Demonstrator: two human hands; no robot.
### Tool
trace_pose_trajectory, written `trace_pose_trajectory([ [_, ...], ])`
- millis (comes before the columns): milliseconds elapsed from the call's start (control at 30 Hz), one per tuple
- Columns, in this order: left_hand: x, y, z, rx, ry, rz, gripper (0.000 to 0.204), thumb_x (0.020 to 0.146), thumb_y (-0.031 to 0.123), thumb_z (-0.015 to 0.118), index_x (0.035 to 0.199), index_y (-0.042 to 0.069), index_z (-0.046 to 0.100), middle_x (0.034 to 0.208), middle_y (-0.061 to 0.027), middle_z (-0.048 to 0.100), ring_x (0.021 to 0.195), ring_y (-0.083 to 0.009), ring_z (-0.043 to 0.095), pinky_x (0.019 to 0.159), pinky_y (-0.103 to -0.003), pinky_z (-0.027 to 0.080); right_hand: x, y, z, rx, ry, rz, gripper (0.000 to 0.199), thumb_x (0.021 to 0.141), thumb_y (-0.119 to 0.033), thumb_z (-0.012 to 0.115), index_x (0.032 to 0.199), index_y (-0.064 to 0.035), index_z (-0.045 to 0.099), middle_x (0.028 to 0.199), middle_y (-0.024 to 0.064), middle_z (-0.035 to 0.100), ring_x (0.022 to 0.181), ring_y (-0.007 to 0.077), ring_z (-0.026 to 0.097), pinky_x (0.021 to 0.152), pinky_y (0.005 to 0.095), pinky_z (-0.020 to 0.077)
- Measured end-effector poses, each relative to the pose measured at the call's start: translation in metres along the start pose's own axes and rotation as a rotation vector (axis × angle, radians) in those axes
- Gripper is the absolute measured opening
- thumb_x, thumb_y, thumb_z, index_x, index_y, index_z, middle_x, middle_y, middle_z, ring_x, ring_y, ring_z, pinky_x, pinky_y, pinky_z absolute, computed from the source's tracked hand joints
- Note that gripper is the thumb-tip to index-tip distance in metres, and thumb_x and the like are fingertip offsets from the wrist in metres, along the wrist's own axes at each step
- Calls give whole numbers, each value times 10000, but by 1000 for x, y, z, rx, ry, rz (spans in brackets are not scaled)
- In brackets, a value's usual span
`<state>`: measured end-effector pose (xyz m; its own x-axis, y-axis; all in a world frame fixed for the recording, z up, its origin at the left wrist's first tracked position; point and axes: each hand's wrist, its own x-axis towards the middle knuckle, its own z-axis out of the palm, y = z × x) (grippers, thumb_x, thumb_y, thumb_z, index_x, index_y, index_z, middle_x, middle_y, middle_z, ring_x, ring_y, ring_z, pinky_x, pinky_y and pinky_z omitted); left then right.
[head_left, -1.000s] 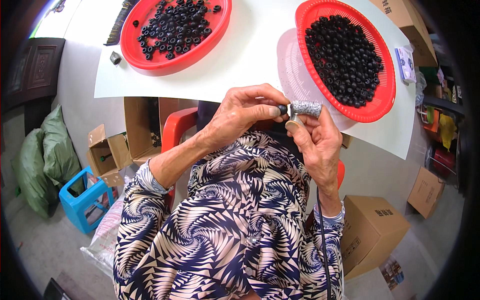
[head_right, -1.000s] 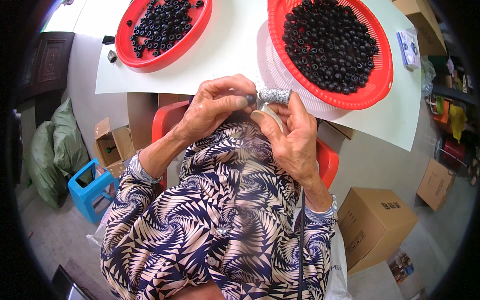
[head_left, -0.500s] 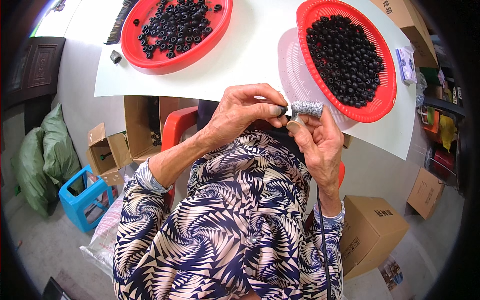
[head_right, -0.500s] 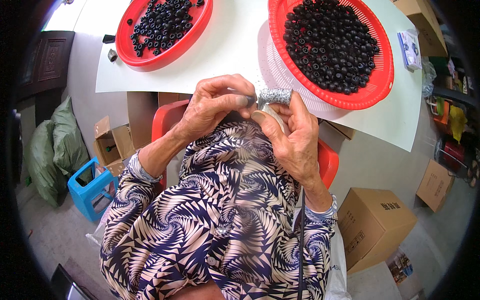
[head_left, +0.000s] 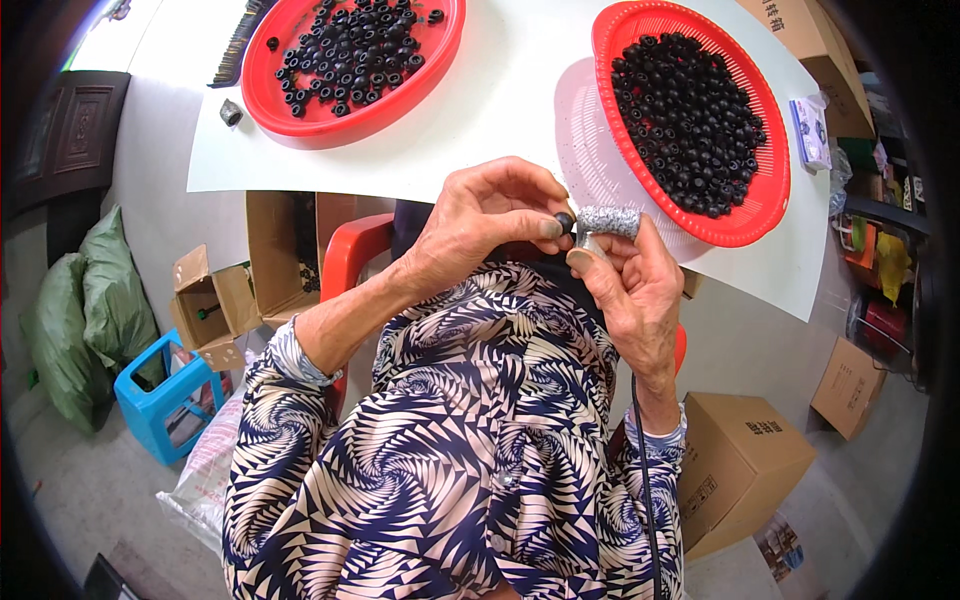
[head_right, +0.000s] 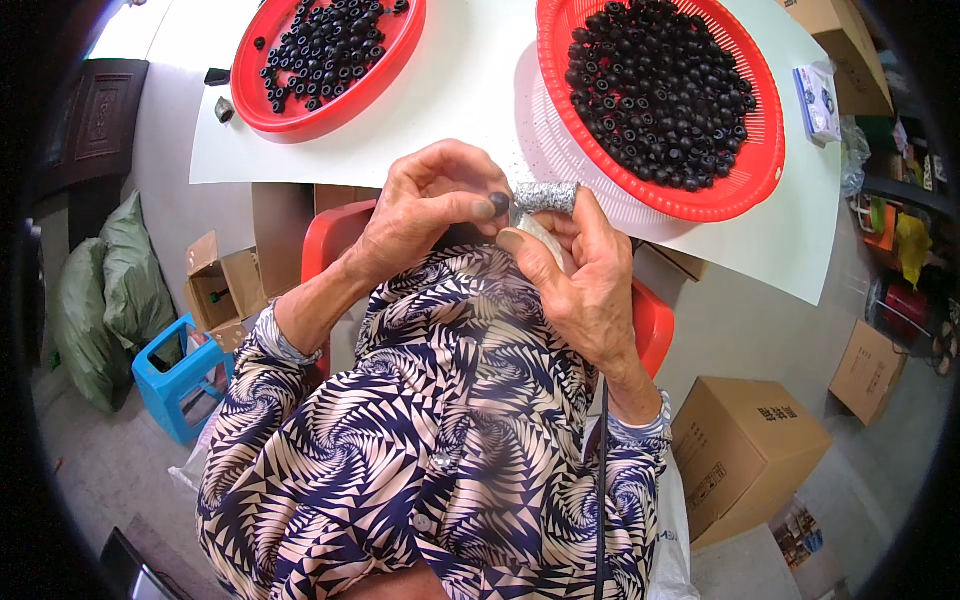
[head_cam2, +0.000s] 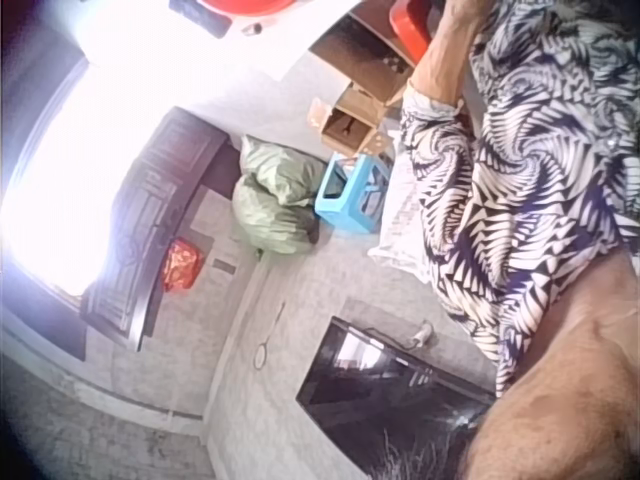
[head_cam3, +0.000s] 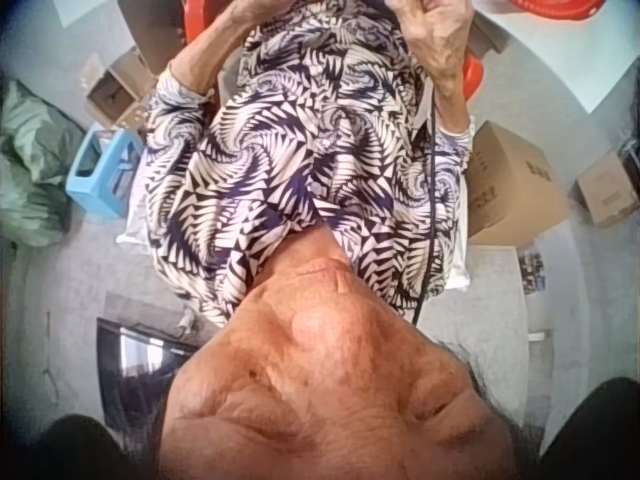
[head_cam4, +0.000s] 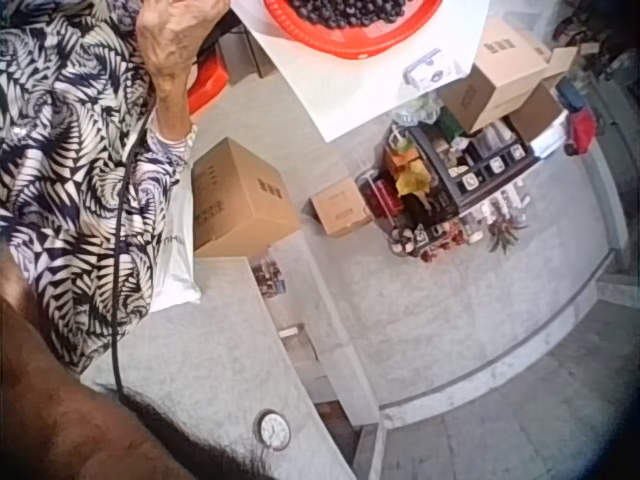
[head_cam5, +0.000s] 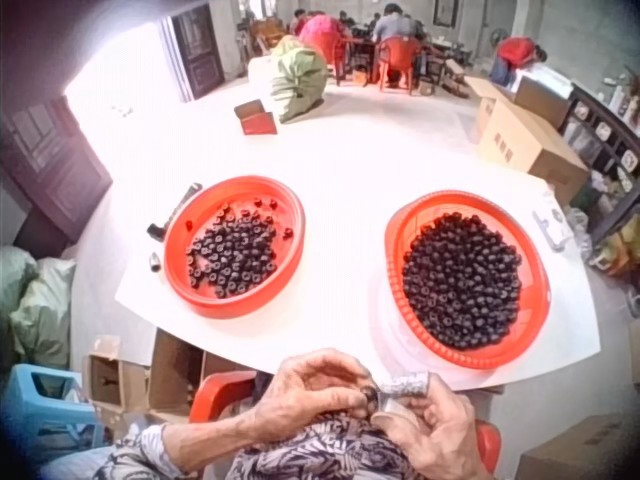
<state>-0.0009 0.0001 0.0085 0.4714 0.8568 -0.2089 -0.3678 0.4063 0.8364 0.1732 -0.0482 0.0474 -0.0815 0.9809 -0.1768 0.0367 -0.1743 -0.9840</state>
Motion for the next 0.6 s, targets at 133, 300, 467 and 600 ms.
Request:
trace_pose_trajectory([
  [133, 2, -2, -3, -151, -61, -75, 164, 806, -21, 601, 969, -13, 614, 967, -109, 596, 799, -150, 596, 752, -268, 505, -1, 0, -1, -20, -3, -4, 271, 822, -84, 670, 905, 56, 454, 874, 167, 658, 822, 142, 630, 705, 255, 518],
  [300, 3, -7, -7, -277, -106, -115, 202, 811, 5, 618, 1012, -1, 615, 1026, -85, 573, 831, -137, 571, 799, -265, 477, -2, 1, 0, -53, -15, -22, 277, 822, -88, 673, 914, 67, 462, 903, 190, 661, 836, 147, 631, 715, 252, 511],
  [467, 4, -8, -9, -316, -139, -163, 204, 828, 41, 632, 1023, -17, 612, 920, -67, 590, 771, -120, 552, 753, -251, 471, -2, 2, 2, -81, -9, -61, 265, 823, -75, 666, 914, 65, 461, 911, 191, 663, 850, 152, 634, 718, 259, 514],
  [600, 5, -9, -9, -300, -140, -150, 196, 835, 50, 630, 1016, -24, 610, 874, -61, 596, 764, -118, 557, 744, -246, 475, -2, 5, 1, -120, -10, -107, 257, 822, -64, 663, 925, 67, 467, 907, 183, 671, 851, 158, 644, 719, 261, 515],
])
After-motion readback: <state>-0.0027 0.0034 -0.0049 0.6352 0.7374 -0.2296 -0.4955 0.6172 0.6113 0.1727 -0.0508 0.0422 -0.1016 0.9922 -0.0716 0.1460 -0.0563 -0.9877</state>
